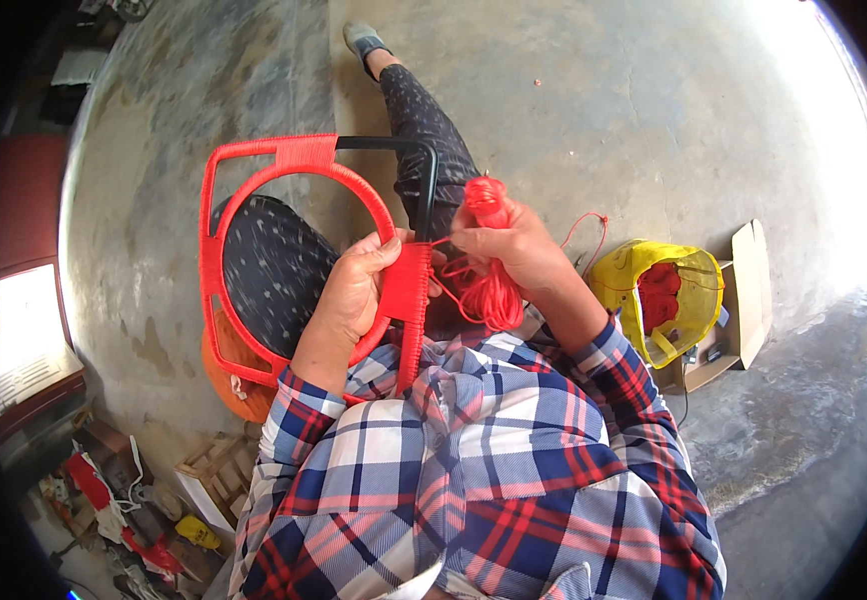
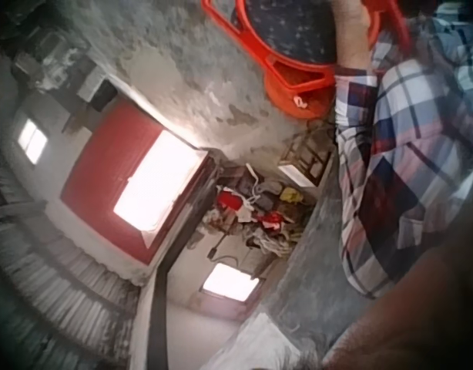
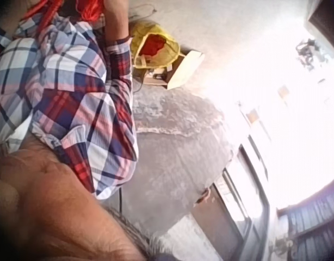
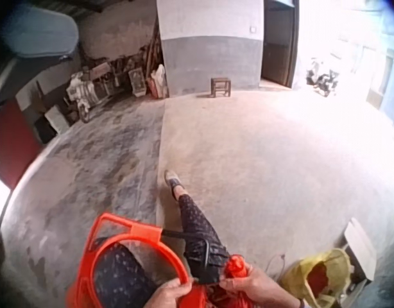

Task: The recorder is weaving a stool seat by wrapping red plastic string around a red plastic frame.

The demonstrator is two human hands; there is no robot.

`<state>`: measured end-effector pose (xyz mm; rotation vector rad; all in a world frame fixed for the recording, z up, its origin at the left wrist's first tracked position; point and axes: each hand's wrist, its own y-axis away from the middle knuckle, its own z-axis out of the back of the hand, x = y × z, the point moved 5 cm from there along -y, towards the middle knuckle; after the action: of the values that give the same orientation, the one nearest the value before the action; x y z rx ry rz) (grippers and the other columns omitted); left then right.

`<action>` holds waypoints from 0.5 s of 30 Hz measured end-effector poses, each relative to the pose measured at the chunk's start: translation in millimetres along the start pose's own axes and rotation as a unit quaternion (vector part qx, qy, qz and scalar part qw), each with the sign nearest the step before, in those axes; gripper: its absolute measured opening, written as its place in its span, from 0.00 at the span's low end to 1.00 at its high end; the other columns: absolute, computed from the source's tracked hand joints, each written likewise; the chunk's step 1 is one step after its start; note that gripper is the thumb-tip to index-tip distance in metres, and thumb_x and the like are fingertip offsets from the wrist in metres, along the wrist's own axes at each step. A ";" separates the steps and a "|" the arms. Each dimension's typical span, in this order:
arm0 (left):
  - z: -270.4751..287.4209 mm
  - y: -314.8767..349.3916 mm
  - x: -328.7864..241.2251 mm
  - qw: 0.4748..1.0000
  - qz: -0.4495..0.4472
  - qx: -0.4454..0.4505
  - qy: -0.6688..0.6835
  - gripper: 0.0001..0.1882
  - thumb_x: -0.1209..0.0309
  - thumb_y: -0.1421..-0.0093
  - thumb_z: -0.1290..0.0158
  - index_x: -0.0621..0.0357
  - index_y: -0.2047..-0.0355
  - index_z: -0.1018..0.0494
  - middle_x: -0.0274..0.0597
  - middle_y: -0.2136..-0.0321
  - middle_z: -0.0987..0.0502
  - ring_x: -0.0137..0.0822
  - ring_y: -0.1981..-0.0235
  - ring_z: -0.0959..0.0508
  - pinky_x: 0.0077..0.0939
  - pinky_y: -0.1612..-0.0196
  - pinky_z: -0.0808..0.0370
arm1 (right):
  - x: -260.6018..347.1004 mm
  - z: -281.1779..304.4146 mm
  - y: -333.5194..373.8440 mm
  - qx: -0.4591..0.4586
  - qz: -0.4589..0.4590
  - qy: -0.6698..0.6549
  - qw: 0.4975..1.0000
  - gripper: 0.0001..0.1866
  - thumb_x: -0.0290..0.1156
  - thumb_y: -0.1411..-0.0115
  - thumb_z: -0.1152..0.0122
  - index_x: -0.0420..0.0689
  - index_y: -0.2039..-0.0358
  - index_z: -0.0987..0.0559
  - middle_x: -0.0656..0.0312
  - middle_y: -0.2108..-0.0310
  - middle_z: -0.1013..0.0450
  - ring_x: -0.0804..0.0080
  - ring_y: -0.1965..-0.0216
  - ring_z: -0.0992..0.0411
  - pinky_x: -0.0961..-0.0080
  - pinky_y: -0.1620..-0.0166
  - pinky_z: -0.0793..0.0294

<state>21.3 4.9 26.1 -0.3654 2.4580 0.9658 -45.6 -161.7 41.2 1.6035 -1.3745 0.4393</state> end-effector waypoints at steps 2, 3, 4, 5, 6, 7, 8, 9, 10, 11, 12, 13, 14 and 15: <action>7.5 -5.3 -3.1 1.000 -0.016 -0.011 0.006 0.13 0.68 0.34 0.54 0.66 0.56 0.31 0.56 0.62 0.22 0.48 0.62 0.19 0.40 0.57 0.21 | 10.4 -7.2 7.8 0.004 0.017 0.029 0.999 0.06 0.22 0.47 0.39 0.41 0.70 0.27 0.67 0.78 0.30 0.82 0.80 0.34 0.83 0.76 0.36; 10.7 -8.5 -2.0 0.999 -0.028 -0.018 0.014 0.12 0.69 0.34 0.54 0.66 0.56 0.31 0.57 0.62 0.22 0.48 0.62 0.19 0.41 0.57 0.21 | 12.5 -9.4 14.5 0.002 0.035 0.058 0.998 0.06 0.22 0.47 0.39 0.41 0.70 0.27 0.67 0.78 0.31 0.82 0.80 0.34 0.83 0.76 0.35; 11.4 -10.5 -1.9 0.999 -0.030 -0.015 0.014 0.12 0.69 0.34 0.54 0.66 0.56 0.31 0.57 0.62 0.22 0.48 0.62 0.19 0.41 0.57 0.21 | 11.5 -16.1 19.7 0.014 0.026 0.081 0.996 0.06 0.21 0.48 0.39 0.40 0.70 0.27 0.67 0.79 0.31 0.81 0.80 0.34 0.81 0.75 0.35; 11.6 -10.8 -3.1 0.999 -0.026 -0.022 0.013 0.13 0.68 0.34 0.54 0.66 0.56 0.31 0.57 0.63 0.22 0.48 0.63 0.19 0.41 0.58 0.21 | 12.3 -16.1 22.3 0.016 0.031 0.085 0.996 0.06 0.21 0.48 0.39 0.40 0.70 0.27 0.67 0.79 0.31 0.81 0.80 0.34 0.81 0.75 0.35; 5.1 -8.2 -7.5 0.999 -0.029 -0.025 0.011 0.14 0.66 0.35 0.53 0.66 0.56 0.31 0.57 0.63 0.22 0.47 0.64 0.19 0.40 0.59 0.21 | 17.5 -10.3 27.5 -0.006 0.025 0.108 0.994 0.06 0.21 0.49 0.40 0.40 0.70 0.27 0.67 0.79 0.31 0.81 0.80 0.33 0.81 0.75 0.35; 0.4 -3.9 -12.8 0.999 -0.045 -0.022 0.009 0.14 0.66 0.35 0.53 0.66 0.56 0.31 0.57 0.63 0.22 0.47 0.64 0.19 0.40 0.59 0.21 | 22.3 -3.2 28.6 -0.021 0.020 0.130 0.991 0.06 0.21 0.49 0.40 0.40 0.70 0.26 0.67 0.79 0.31 0.80 0.80 0.33 0.80 0.75 0.35; -6.5 3.2 -12.4 0.999 -0.001 -0.024 0.042 0.14 0.65 0.35 0.52 0.66 0.58 0.30 0.54 0.65 0.22 0.44 0.66 0.20 0.38 0.59 0.22 | 38.1 3.4 33.5 -0.030 0.010 0.119 0.992 0.05 0.21 0.49 0.40 0.40 0.72 0.27 0.66 0.80 0.31 0.78 0.80 0.33 0.80 0.74 0.35; -14.7 4.4 -15.1 0.997 0.038 -0.019 0.070 0.15 0.64 0.36 0.51 0.66 0.59 0.29 0.51 0.67 0.22 0.41 0.67 0.20 0.35 0.59 0.22 | 43.9 25.0 39.1 -0.095 0.045 0.114 0.988 0.05 0.21 0.48 0.42 0.41 0.71 0.27 0.64 0.79 0.31 0.75 0.79 0.32 0.78 0.74 0.33; -14.8 4.8 -14.9 0.995 0.076 -0.040 0.051 0.16 0.62 0.37 0.49 0.66 0.61 0.28 0.51 0.69 0.22 0.40 0.69 0.20 0.34 0.63 0.22 | 50.0 40.6 45.1 -0.136 0.050 0.025 0.989 0.05 0.21 0.47 0.44 0.41 0.70 0.29 0.62 0.79 0.31 0.73 0.79 0.31 0.76 0.74 0.31; -12.9 2.0 -14.8 0.999 0.050 -0.021 0.005 0.16 0.62 0.37 0.48 0.67 0.63 0.27 0.50 0.72 0.22 0.40 0.71 0.20 0.32 0.66 0.22 | 54.2 61.0 50.9 -0.168 0.082 -0.008 0.982 0.05 0.21 0.45 0.45 0.43 0.69 0.30 0.60 0.78 0.30 0.70 0.79 0.31 0.73 0.73 0.28; -8.1 -1.8 -13.2 0.998 0.024 -0.020 -0.055 0.15 0.63 0.38 0.47 0.67 0.65 0.26 0.50 0.73 0.22 0.40 0.73 0.20 0.31 0.68 0.22 | 56.3 94.6 55.2 -0.201 0.117 -0.012 0.973 0.05 0.22 0.44 0.44 0.43 0.68 0.30 0.60 0.78 0.31 0.70 0.79 0.31 0.72 0.73 0.26; -3.0 -6.7 -7.9 0.997 0.023 -0.002 -0.069 0.14 0.65 0.38 0.47 0.66 0.65 0.27 0.49 0.72 0.22 0.39 0.73 0.20 0.31 0.67 0.21 | 64.3 125.1 65.3 -0.226 0.172 -0.029 0.958 0.05 0.24 0.43 0.44 0.44 0.66 0.29 0.61 0.76 0.31 0.71 0.76 0.30 0.72 0.71 0.26; -2.3 -9.7 -3.1 0.998 0.020 0.008 -0.061 0.12 0.66 0.38 0.47 0.66 0.65 0.27 0.49 0.72 0.23 0.39 0.72 0.20 0.31 0.67 0.21 | 61.9 170.8 76.7 -0.268 0.184 -0.134 0.936 0.05 0.26 0.42 0.43 0.46 0.65 0.29 0.63 0.75 0.31 0.72 0.74 0.30 0.72 0.68 0.26; 0.1 -12.7 2.7 0.999 0.016 0.009 -0.034 0.11 0.67 0.39 0.46 0.66 0.65 0.28 0.50 0.72 0.23 0.39 0.72 0.20 0.32 0.67 0.21 | 64.1 221.5 88.3 -0.276 0.239 -0.174 0.914 0.04 0.28 0.41 0.43 0.48 0.67 0.29 0.65 0.76 0.31 0.73 0.74 0.31 0.73 0.67 0.26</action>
<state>24.1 -4.3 17.4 -0.2824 2.4160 0.9517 -171.4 -372.9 18.9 0.8938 -1.9635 0.0193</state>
